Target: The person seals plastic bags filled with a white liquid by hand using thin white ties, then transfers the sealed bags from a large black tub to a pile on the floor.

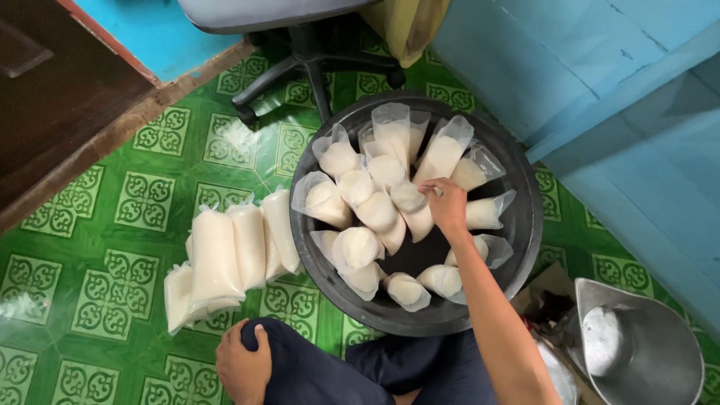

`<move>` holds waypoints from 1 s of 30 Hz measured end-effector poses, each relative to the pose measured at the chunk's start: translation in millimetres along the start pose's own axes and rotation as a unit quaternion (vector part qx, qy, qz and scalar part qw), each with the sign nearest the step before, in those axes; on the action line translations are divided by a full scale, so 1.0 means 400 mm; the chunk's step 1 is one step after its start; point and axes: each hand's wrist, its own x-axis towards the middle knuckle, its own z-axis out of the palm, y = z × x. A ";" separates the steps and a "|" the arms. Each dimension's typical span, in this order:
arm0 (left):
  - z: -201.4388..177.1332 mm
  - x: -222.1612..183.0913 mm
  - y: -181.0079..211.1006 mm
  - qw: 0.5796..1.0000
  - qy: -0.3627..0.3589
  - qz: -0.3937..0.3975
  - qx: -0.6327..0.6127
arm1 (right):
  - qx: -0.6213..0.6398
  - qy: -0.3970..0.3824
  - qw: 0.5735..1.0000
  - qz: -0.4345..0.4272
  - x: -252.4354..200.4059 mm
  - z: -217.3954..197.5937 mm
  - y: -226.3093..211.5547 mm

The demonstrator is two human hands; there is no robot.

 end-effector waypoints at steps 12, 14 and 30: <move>0.028 0.015 -0.005 1.000 0.001 0.018 0.005 | 0.056 0.080 0.995 -0.002 -0.141 -0.127 0.096; 0.029 0.017 -0.003 1.000 0.000 0.019 0.011 | 0.059 0.104 0.992 0.045 -0.158 -0.136 0.077; 0.015 0.028 -0.011 0.998 0.018 0.049 -0.020 | 0.075 0.093 0.993 -0.023 -0.137 -0.144 -0.087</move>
